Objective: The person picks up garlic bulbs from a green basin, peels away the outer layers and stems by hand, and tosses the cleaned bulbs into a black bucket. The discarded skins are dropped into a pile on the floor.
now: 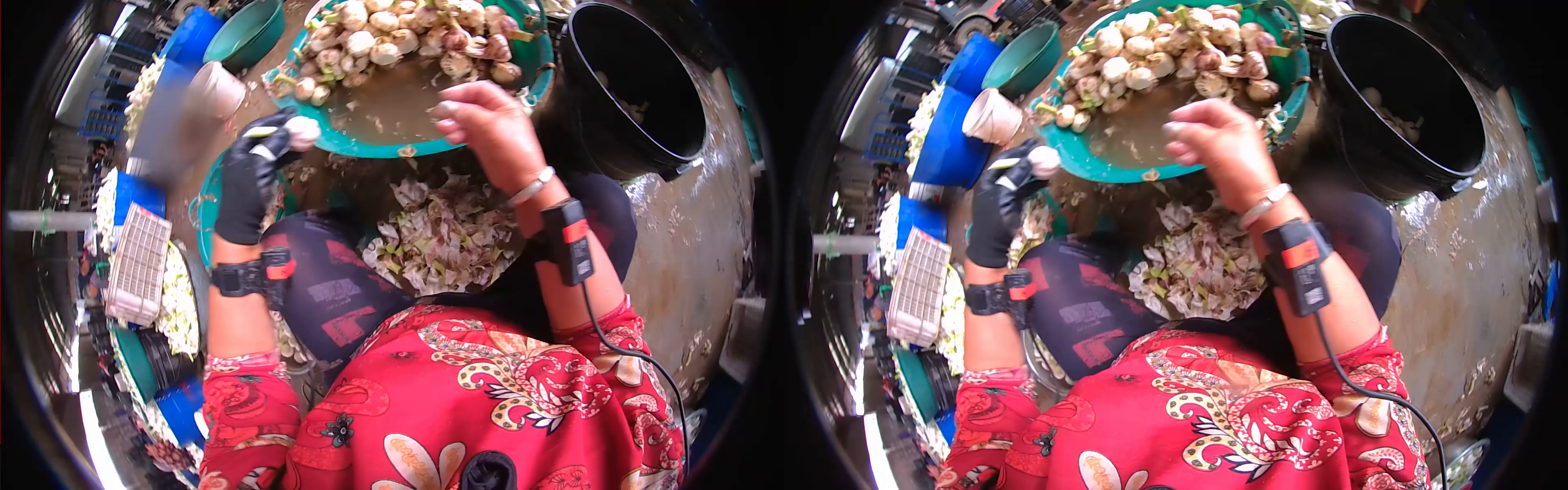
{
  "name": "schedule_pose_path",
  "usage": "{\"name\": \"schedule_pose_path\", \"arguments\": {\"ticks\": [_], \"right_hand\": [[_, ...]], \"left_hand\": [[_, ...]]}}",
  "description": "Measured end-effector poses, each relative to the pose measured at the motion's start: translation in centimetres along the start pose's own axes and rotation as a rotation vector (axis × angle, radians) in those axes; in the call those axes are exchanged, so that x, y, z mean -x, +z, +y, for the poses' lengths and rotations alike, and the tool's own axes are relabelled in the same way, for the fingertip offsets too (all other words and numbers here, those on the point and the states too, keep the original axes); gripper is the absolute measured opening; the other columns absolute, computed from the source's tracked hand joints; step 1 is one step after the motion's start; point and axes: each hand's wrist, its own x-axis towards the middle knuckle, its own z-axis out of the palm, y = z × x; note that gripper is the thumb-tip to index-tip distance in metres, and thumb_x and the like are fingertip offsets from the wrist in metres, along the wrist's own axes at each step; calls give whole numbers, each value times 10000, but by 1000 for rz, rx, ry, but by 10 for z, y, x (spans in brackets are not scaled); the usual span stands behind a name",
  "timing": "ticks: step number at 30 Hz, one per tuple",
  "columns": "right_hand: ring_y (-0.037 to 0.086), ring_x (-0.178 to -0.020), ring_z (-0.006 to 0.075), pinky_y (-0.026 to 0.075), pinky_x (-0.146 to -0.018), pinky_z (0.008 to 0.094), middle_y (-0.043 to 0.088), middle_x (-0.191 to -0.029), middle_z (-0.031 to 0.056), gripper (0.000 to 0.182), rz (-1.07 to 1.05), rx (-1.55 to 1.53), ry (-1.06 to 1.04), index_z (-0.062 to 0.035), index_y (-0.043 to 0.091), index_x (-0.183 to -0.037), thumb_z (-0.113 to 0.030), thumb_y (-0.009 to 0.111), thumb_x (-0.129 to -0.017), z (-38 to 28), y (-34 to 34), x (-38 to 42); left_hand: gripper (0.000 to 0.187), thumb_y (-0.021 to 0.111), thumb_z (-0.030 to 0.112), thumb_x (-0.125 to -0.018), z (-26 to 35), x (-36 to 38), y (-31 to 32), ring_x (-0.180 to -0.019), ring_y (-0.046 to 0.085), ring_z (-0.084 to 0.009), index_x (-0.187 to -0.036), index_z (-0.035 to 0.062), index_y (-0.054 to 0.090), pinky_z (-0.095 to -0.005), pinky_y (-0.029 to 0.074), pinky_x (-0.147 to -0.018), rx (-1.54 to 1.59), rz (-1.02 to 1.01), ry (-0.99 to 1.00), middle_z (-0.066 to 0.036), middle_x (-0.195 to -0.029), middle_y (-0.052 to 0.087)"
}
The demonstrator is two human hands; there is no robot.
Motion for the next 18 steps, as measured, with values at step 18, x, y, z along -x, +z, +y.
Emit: {"name": "schedule_pose_path", "arguments": {"ticks": [18], "right_hand": [[605, -688, 133, 503, -567, 254, 608, -884, 51, 206, 477, -33, -100, -15, 597, -1026, -49, 543, -830, -40, -24, -5]], "left_hand": [[352, 589, 144, -864, 16, -18, -19, -981, 595, -163, -1172, -25, 602, -300, 471, -866, -474, -208, -42, -104, -1082, 640]]}}
